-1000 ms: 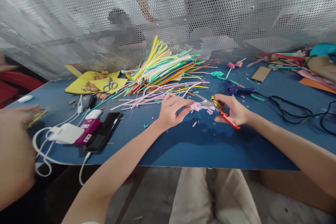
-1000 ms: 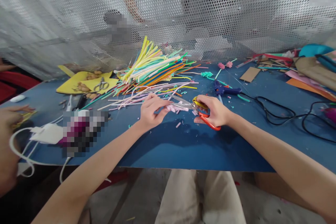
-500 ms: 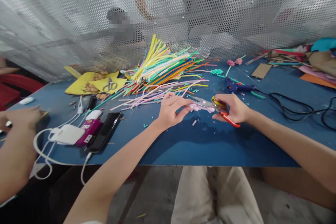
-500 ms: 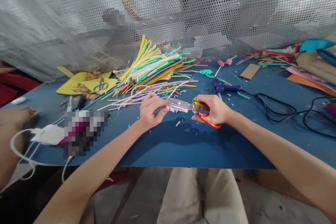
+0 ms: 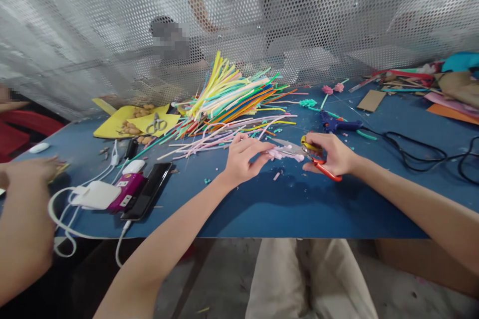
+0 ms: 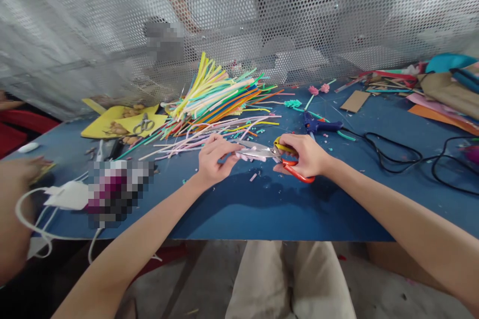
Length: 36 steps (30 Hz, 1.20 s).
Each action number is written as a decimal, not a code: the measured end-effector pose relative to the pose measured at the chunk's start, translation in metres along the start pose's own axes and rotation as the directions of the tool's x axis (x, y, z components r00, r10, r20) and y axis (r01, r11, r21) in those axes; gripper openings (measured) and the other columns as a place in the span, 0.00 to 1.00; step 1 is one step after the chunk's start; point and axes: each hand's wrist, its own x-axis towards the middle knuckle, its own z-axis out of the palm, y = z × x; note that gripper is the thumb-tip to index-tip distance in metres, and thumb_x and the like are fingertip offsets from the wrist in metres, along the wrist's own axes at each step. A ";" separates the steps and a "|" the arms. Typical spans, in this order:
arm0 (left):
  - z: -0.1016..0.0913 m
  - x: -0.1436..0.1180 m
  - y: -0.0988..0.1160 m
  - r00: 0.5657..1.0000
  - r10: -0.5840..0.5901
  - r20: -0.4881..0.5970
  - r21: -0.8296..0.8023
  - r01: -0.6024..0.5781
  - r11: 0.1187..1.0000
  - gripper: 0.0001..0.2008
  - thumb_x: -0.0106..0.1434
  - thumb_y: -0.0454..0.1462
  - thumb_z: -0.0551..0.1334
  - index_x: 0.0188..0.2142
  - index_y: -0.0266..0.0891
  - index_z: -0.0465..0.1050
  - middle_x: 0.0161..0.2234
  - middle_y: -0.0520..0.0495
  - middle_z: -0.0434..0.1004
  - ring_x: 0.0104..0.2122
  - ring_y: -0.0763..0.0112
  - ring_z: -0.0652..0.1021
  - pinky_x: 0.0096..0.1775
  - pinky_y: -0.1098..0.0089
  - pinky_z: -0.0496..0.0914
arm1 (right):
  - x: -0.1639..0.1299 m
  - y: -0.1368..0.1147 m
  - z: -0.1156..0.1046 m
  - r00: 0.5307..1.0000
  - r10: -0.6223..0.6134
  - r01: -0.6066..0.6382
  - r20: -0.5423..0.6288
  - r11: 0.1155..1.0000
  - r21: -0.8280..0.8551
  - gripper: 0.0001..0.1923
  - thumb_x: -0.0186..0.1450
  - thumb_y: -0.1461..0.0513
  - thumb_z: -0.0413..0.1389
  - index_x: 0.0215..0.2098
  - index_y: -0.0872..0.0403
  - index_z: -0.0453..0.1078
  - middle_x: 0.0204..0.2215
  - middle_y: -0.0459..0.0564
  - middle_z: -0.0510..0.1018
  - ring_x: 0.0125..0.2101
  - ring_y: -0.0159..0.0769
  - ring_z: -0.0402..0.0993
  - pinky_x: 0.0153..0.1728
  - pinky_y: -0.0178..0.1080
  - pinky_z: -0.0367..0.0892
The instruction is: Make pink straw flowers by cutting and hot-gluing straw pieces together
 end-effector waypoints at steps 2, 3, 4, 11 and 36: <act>0.000 0.001 0.000 1.000 0.009 -0.011 -0.012 -0.009 1.000 0.07 0.72 0.39 0.60 0.46 0.44 0.75 0.35 0.51 0.84 0.28 0.73 0.76 0.39 0.61 0.63 | 0.000 -0.001 -0.001 1.000 -0.002 0.002 -0.007 1.000 -0.008 0.25 0.57 0.49 0.67 0.30 0.50 0.55 0.25 0.41 0.62 0.26 0.30 0.52 0.28 0.36 0.50; 0.000 0.001 0.001 1.000 0.014 -0.019 -0.015 -0.015 1.000 0.07 0.72 0.39 0.60 0.46 0.44 0.75 0.35 0.51 0.84 0.29 0.73 0.76 0.39 0.62 0.63 | 0.000 -0.001 -0.002 1.000 -0.003 0.003 -0.011 1.000 -0.012 0.25 0.57 0.49 0.67 0.30 0.50 0.55 0.25 0.41 0.62 0.26 0.30 0.52 0.28 0.36 0.50; 0.000 0.002 0.001 0.999 0.020 -0.025 -0.015 -0.021 1.000 0.07 0.72 0.39 0.60 0.46 0.43 0.75 0.35 0.51 0.84 0.29 0.73 0.76 0.39 0.62 0.62 | 0.001 -0.002 -0.002 1.000 -0.005 0.005 -0.014 1.000 -0.016 0.25 0.57 0.49 0.67 0.30 0.50 0.55 0.25 0.41 0.62 0.26 0.30 0.52 0.28 0.36 0.50; 0.001 0.000 0.000 1.000 0.015 -0.022 -0.001 -0.015 1.000 0.07 0.72 0.39 0.60 0.45 0.41 0.76 0.34 0.50 0.84 0.29 0.75 0.76 0.41 0.64 0.63 | 0.001 -0.006 -0.003 0.999 -0.046 0.046 -0.012 0.999 -0.020 0.22 0.58 0.54 0.65 0.28 0.51 0.54 0.24 0.39 0.59 0.24 0.28 0.50 0.27 0.35 0.50; 0.002 -0.001 0.001 0.998 0.029 -0.051 0.019 -0.028 0.999 0.10 0.73 0.41 0.58 0.43 0.41 0.77 0.32 0.49 0.83 0.28 0.74 0.76 0.40 0.64 0.65 | 0.001 -0.002 0.001 0.990 -0.114 0.109 -0.080 0.992 -0.064 0.18 0.50 0.68 0.58 0.26 0.50 0.51 0.23 0.41 0.59 0.25 0.29 0.51 0.27 0.35 0.51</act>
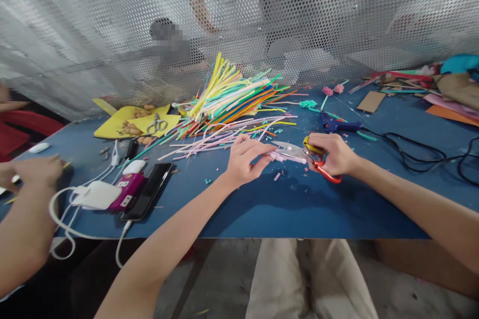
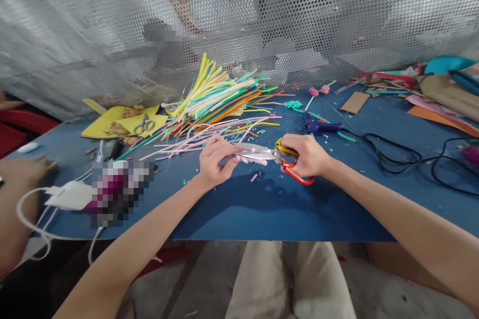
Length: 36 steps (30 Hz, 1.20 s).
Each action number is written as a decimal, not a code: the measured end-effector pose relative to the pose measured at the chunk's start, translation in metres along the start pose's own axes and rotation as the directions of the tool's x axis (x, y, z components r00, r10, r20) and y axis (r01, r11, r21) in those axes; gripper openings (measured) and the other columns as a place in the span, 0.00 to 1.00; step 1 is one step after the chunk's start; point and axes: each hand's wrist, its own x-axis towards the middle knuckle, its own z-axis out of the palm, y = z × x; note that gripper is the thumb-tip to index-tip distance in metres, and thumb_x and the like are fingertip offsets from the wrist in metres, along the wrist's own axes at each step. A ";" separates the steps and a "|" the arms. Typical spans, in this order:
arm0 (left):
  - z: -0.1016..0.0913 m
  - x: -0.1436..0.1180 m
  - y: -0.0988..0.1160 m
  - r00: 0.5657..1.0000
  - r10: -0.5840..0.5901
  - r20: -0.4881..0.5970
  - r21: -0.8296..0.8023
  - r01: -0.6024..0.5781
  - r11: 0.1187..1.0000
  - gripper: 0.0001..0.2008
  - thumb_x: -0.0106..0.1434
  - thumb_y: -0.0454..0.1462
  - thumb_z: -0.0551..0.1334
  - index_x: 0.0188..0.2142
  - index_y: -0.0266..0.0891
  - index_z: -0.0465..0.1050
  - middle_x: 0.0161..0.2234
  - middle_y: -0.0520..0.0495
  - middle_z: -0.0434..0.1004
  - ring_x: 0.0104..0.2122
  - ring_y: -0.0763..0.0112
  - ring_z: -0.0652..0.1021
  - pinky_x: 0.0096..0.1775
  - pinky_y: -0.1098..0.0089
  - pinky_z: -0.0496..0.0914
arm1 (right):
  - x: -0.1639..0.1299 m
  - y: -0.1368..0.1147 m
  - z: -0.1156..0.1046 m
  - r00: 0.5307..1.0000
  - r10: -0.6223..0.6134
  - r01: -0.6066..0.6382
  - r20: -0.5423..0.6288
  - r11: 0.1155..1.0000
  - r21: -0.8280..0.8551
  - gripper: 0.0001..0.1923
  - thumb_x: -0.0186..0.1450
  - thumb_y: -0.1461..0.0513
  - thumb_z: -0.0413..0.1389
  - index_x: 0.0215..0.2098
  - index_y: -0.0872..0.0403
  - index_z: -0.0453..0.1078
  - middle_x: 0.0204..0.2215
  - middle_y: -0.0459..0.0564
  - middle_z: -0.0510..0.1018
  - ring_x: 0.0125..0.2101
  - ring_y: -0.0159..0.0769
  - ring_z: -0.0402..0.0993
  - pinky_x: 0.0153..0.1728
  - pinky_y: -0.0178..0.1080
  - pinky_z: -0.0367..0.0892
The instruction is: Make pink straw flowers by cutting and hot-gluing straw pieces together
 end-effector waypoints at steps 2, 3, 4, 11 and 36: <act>0.000 0.000 0.000 1.000 0.010 -0.018 -0.026 -0.011 1.000 0.08 0.72 0.39 0.59 0.44 0.42 0.77 0.33 0.50 0.83 0.29 0.74 0.77 0.40 0.65 0.65 | 0.000 0.000 0.000 1.000 0.000 0.000 -0.002 1.000 -0.010 0.17 0.51 0.68 0.58 0.26 0.50 0.51 0.23 0.41 0.60 0.25 0.29 0.51 0.26 0.35 0.50; 0.000 0.000 0.000 1.000 0.011 -0.025 -0.036 -0.012 0.999 0.08 0.71 0.39 0.60 0.44 0.42 0.77 0.33 0.50 0.84 0.29 0.74 0.77 0.40 0.65 0.65 | -0.001 0.000 0.000 1.000 0.001 -0.001 -0.005 1.000 -0.014 0.17 0.52 0.67 0.58 0.25 0.51 0.51 0.22 0.41 0.60 0.24 0.29 0.51 0.26 0.35 0.50; 0.001 0.001 0.000 1.000 0.009 -0.029 -0.043 -0.011 0.999 0.07 0.71 0.38 0.60 0.45 0.42 0.77 0.34 0.50 0.84 0.30 0.74 0.77 0.40 0.65 0.65 | -0.002 0.001 0.001 1.000 0.004 -0.004 -0.008 1.000 -0.019 0.17 0.53 0.67 0.58 0.24 0.51 0.51 0.22 0.40 0.59 0.23 0.29 0.51 0.25 0.35 0.50; 0.000 0.001 0.000 1.000 -0.029 -0.003 0.003 0.029 1.000 0.08 0.72 0.40 0.59 0.44 0.43 0.77 0.33 0.51 0.84 0.26 0.74 0.75 0.39 0.64 0.65 | -0.004 0.004 0.004 0.994 0.028 -0.037 -0.108 0.996 -0.083 0.20 0.59 0.62 0.60 0.22 0.51 0.51 0.19 0.39 0.58 0.21 0.27 0.51 0.23 0.35 0.51; 0.011 0.001 -0.006 0.972 -0.204 0.121 0.077 0.196 0.978 0.07 0.68 0.40 0.67 0.43 0.43 0.80 0.39 0.50 0.85 0.26 0.78 0.77 0.35 0.74 0.71 | -0.023 0.088 -0.090 0.810 0.408 -0.569 -0.421 0.719 -0.398 0.13 0.68 0.51 0.57 0.43 0.50 0.75 0.41 0.57 0.77 0.39 0.45 0.71 0.45 0.53 0.67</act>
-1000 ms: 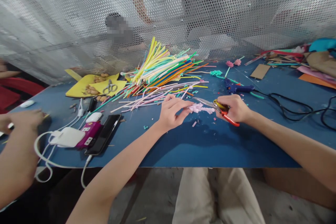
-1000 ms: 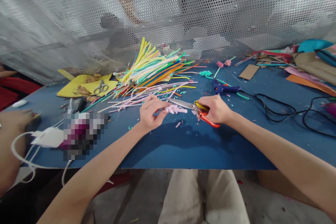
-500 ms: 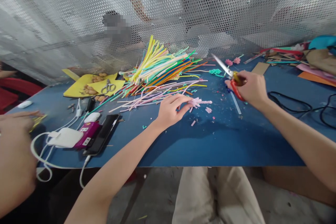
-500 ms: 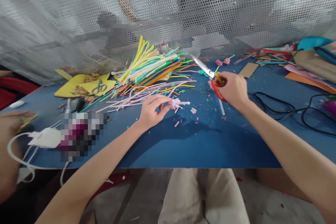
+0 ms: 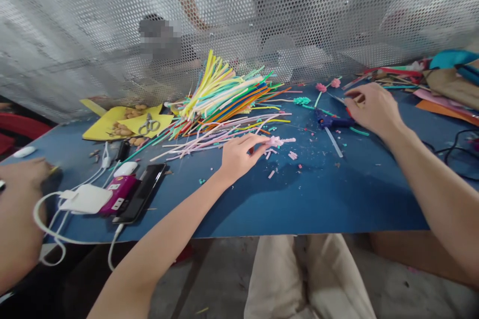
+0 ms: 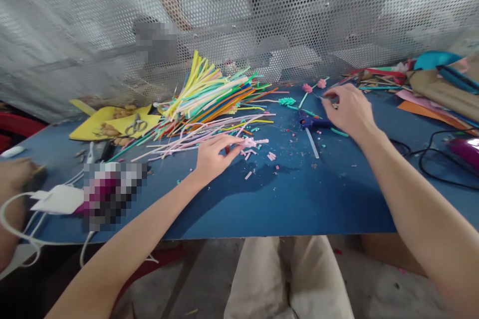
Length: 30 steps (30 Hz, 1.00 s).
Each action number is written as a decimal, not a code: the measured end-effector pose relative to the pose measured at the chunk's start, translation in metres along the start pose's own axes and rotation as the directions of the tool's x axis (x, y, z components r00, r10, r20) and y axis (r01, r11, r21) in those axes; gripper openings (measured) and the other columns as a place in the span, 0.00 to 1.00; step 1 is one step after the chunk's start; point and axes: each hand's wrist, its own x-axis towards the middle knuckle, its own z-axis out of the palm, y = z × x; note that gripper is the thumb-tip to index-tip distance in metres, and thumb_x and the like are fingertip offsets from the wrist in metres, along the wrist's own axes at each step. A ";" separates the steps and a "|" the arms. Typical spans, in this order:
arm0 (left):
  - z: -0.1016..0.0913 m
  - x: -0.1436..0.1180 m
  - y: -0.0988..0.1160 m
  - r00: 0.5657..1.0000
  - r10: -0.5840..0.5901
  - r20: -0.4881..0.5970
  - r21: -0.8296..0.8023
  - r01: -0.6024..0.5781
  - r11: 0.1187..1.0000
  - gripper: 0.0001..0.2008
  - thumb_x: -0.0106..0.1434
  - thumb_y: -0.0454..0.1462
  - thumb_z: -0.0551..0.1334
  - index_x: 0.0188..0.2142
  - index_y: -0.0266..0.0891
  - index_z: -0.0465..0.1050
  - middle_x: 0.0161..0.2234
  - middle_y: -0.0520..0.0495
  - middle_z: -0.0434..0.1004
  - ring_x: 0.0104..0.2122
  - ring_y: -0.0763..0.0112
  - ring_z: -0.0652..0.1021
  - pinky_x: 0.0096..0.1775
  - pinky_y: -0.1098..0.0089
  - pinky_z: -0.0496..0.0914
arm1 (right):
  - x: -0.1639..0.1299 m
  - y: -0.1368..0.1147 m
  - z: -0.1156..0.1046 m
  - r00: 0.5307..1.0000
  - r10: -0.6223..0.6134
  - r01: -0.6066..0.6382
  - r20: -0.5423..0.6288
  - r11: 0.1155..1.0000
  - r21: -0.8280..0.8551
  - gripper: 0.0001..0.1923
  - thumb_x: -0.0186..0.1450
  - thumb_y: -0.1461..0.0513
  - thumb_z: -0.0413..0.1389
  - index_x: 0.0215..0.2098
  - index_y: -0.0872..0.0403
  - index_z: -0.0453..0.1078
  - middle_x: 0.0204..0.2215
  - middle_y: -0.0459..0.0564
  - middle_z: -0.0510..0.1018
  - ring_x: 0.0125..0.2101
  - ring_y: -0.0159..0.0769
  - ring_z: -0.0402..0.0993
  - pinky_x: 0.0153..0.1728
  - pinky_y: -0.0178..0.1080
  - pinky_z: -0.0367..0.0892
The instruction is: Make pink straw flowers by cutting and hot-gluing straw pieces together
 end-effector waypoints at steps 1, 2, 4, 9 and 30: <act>0.000 0.000 0.001 1.000 -0.004 -0.004 0.001 0.004 1.000 0.07 0.68 0.40 0.67 0.43 0.43 0.80 0.39 0.50 0.85 0.26 0.79 0.77 0.35 0.74 0.71 | -0.003 -0.023 -0.003 0.996 -0.074 0.077 -0.039 0.994 0.076 0.11 0.69 0.54 0.56 0.42 0.50 0.75 0.40 0.55 0.78 0.35 0.41 0.72 0.43 0.50 0.68; 0.000 0.000 0.002 1.000 -0.007 -0.008 0.000 0.007 1.000 0.06 0.68 0.40 0.67 0.43 0.43 0.80 0.39 0.51 0.85 0.26 0.79 0.77 0.34 0.75 0.71 | -0.006 -0.047 -0.005 0.986 -0.161 0.166 -0.045 0.973 0.160 0.10 0.69 0.55 0.56 0.42 0.51 0.75 0.38 0.54 0.79 0.35 0.39 0.72 0.43 0.47 0.69; 0.001 -0.001 0.003 1.000 -0.014 -0.016 -0.007 0.014 1.000 0.05 0.68 0.40 0.67 0.42 0.43 0.80 0.39 0.52 0.85 0.25 0.80 0.77 0.34 0.75 0.71 | -0.017 -0.091 -0.005 0.947 -0.321 0.315 -0.032 0.898 0.307 0.10 0.68 0.56 0.59 0.45 0.51 0.75 0.39 0.52 0.79 0.36 0.39 0.74 0.40 0.44 0.70; 0.001 -0.003 0.004 1.000 -0.014 -0.005 -0.033 0.014 0.999 0.06 0.68 0.40 0.66 0.43 0.44 0.81 0.39 0.51 0.85 0.26 0.80 0.78 0.33 0.76 0.71 | -0.045 -0.137 0.013 0.801 -0.596 0.572 -0.050 0.740 0.354 0.16 0.64 0.56 0.65 0.49 0.48 0.73 0.44 0.52 0.80 0.44 0.44 0.77 0.44 0.46 0.69; 0.000 -0.002 0.009 0.999 0.036 0.013 -0.052 -0.036 0.998 0.06 0.68 0.38 0.66 0.43 0.45 0.82 0.40 0.50 0.85 0.34 0.76 0.82 0.35 0.75 0.72 | -0.054 -0.137 0.018 0.815 -0.573 0.558 -0.085 0.739 0.377 0.06 0.67 0.58 0.62 0.43 0.43 0.75 0.38 0.44 0.82 0.38 0.40 0.74 0.43 0.47 0.61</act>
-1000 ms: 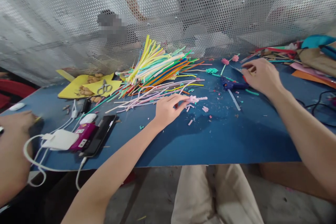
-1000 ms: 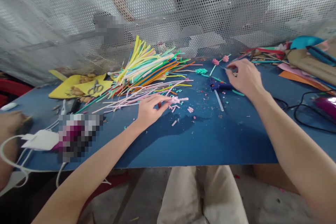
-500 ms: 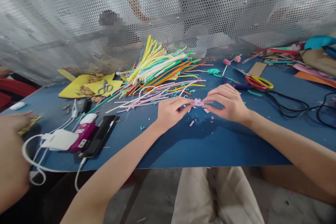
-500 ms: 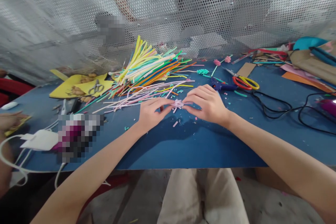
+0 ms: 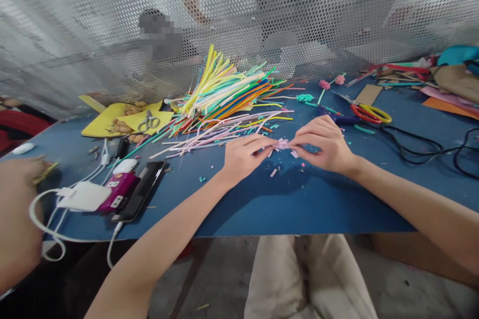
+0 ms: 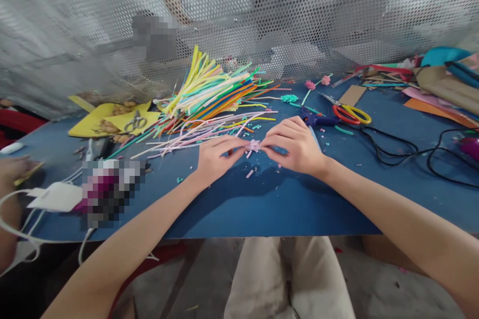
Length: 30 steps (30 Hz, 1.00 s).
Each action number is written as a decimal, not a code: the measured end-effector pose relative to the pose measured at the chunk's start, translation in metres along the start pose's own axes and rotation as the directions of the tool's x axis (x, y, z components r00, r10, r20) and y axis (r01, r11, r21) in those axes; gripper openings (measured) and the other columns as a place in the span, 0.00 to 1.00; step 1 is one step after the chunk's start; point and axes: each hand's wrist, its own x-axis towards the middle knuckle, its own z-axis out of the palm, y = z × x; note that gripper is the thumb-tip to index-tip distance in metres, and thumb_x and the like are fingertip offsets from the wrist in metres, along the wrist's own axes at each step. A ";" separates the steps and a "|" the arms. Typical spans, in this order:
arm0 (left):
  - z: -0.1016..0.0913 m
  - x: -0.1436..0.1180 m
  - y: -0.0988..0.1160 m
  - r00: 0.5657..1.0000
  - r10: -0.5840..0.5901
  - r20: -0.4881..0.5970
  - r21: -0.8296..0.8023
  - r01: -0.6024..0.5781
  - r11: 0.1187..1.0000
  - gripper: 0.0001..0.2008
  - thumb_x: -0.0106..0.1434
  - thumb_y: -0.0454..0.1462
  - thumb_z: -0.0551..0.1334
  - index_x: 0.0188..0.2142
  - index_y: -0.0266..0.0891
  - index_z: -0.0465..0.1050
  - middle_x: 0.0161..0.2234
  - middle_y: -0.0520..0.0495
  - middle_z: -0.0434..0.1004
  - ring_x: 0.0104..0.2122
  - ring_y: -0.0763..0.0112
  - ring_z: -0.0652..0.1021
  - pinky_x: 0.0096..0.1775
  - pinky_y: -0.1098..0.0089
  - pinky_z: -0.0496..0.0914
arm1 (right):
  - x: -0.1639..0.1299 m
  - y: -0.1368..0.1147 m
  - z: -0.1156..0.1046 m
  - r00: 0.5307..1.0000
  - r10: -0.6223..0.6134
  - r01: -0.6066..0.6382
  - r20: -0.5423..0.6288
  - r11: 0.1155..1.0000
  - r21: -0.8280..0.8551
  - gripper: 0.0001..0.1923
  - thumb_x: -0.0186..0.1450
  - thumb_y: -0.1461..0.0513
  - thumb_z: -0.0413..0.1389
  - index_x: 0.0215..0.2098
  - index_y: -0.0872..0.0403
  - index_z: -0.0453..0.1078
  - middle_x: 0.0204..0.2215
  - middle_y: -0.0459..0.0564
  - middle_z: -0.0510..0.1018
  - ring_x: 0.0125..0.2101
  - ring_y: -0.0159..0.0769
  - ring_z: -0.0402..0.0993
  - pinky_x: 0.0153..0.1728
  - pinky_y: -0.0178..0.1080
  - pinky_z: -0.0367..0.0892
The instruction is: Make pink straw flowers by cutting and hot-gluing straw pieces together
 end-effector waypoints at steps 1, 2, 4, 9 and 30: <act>0.000 0.000 0.000 1.000 0.000 -0.007 -0.005 0.000 1.000 0.06 0.68 0.38 0.66 0.43 0.45 0.82 0.40 0.50 0.85 0.33 0.76 0.82 0.35 0.75 0.72 | 0.000 0.000 0.000 1.000 0.005 -0.005 -0.007 1.000 0.005 0.05 0.67 0.58 0.62 0.42 0.43 0.75 0.38 0.44 0.82 0.38 0.39 0.74 0.43 0.47 0.61; 0.000 0.000 0.001 1.000 -0.003 -0.013 -0.013 0.003 1.000 0.06 0.68 0.38 0.67 0.43 0.45 0.82 0.40 0.50 0.85 0.31 0.76 0.81 0.34 0.75 0.73 | 0.001 -0.001 0.000 1.000 0.010 -0.009 -0.012 1.000 0.010 0.05 0.67 0.59 0.62 0.42 0.43 0.76 0.38 0.44 0.82 0.38 0.39 0.74 0.43 0.47 0.61; 0.001 0.000 0.001 1.000 -0.019 -0.016 -0.032 0.018 0.999 0.07 0.66 0.40 0.68 0.43 0.44 0.82 0.40 0.49 0.85 0.27 0.77 0.79 0.33 0.74 0.73 | 0.001 -0.001 0.000 1.000 0.014 -0.013 -0.017 1.000 0.020 0.05 0.67 0.59 0.63 0.42 0.43 0.76 0.37 0.44 0.82 0.38 0.40 0.74 0.44 0.47 0.61; 0.002 -0.001 0.000 1.000 -0.019 -0.008 -0.070 0.019 0.997 0.07 0.66 0.41 0.68 0.43 0.44 0.81 0.40 0.49 0.86 0.31 0.74 0.82 0.37 0.72 0.76 | 0.000 0.000 0.002 0.998 0.055 -0.055 -0.001 0.998 0.039 0.06 0.67 0.59 0.62 0.43 0.40 0.76 0.39 0.43 0.83 0.38 0.41 0.75 0.44 0.49 0.62; 0.001 0.000 -0.003 0.998 0.031 -0.045 -0.037 -0.032 0.999 0.04 0.67 0.38 0.68 0.41 0.44 0.81 0.38 0.53 0.86 0.36 0.75 0.83 0.40 0.73 0.73 | 0.001 -0.005 0.006 0.994 0.095 -0.086 -0.050 0.984 0.156 0.05 0.66 0.60 0.63 0.37 0.51 0.71 0.36 0.47 0.80 0.39 0.38 0.75 0.46 0.47 0.62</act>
